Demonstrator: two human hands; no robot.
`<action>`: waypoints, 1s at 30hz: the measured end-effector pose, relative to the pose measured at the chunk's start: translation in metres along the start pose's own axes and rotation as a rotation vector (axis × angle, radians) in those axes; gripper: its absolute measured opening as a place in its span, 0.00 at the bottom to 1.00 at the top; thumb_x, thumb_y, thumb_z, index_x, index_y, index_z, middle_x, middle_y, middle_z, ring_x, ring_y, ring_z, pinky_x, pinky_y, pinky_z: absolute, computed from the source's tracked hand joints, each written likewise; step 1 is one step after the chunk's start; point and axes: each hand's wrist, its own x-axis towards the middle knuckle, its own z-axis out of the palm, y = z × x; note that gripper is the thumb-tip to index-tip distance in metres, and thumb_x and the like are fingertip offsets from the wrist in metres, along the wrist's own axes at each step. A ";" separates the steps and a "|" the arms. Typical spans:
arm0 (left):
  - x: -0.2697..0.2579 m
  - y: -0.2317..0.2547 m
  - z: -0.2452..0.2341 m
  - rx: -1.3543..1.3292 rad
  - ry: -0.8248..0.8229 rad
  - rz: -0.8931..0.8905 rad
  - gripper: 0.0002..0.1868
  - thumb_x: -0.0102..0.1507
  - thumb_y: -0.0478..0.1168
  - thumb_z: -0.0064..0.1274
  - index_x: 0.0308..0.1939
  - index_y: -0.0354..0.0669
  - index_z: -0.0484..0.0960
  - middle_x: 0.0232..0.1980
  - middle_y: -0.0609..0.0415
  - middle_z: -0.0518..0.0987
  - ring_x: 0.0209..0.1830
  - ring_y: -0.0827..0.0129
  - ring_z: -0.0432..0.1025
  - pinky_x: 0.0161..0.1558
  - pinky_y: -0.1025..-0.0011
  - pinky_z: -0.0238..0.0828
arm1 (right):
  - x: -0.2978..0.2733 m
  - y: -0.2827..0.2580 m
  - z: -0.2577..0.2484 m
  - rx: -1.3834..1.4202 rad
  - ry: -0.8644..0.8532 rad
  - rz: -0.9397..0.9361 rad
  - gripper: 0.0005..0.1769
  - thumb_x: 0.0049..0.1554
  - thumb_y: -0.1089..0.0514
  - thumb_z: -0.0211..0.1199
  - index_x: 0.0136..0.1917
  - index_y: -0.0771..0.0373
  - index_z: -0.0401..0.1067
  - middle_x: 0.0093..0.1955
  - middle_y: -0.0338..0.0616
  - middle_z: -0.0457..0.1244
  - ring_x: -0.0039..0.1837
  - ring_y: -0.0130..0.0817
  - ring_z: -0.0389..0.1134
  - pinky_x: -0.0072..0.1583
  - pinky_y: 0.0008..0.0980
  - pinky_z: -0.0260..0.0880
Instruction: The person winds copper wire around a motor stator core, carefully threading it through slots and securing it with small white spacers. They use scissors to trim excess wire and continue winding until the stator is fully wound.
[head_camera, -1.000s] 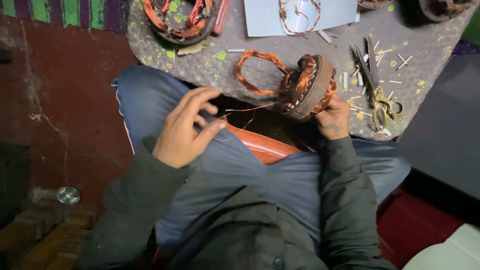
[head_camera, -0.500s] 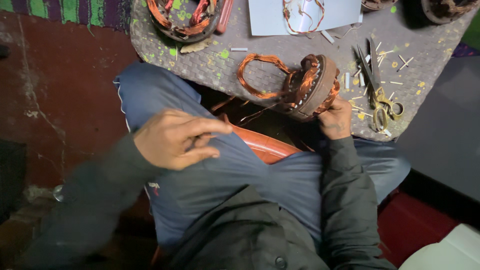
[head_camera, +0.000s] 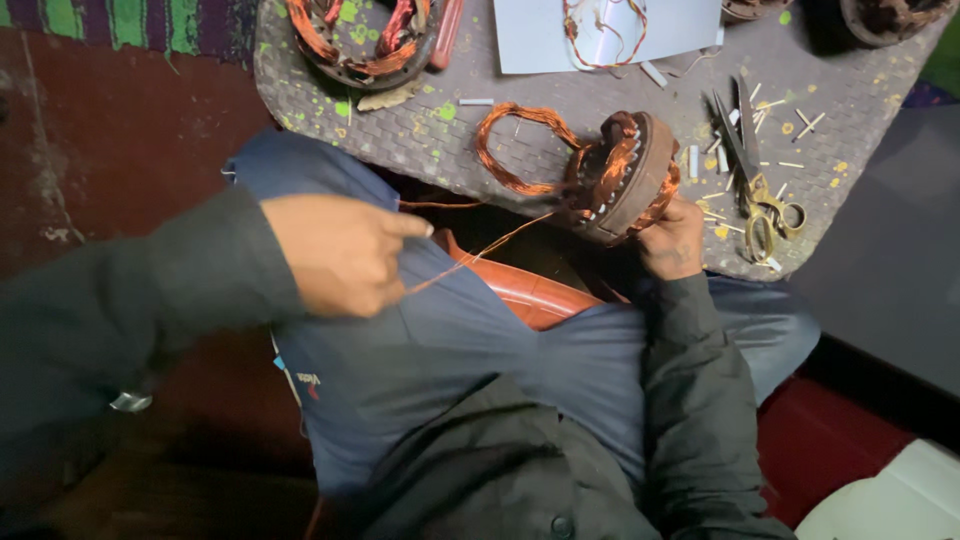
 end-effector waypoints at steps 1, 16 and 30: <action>0.001 0.002 0.000 -0.046 -0.112 -0.018 0.06 0.55 0.40 0.53 0.31 0.42 0.81 0.23 0.54 0.78 0.29 0.57 0.77 0.57 0.54 0.71 | 0.000 0.001 0.001 0.030 0.000 0.003 0.09 0.56 0.64 0.67 0.49 0.71 0.77 0.53 0.43 0.69 0.55 0.28 0.69 0.58 0.29 0.69; -0.018 -0.052 -0.014 -0.207 0.085 -1.009 0.35 0.68 0.61 0.50 0.73 0.47 0.68 0.37 0.47 0.85 0.34 0.46 0.79 0.36 0.53 0.74 | 0.001 -0.003 0.004 0.059 -0.002 -0.022 0.08 0.57 0.65 0.68 0.50 0.71 0.77 0.54 0.42 0.69 0.56 0.27 0.68 0.57 0.28 0.69; 0.001 -0.052 -0.044 0.455 0.406 -0.867 0.27 0.66 0.48 0.63 0.66 0.47 0.74 0.47 0.56 0.81 0.41 0.66 0.80 0.33 0.68 0.71 | 0.001 0.001 0.002 0.054 -0.009 0.004 0.06 0.58 0.65 0.68 0.48 0.70 0.78 0.52 0.42 0.69 0.53 0.26 0.69 0.55 0.28 0.70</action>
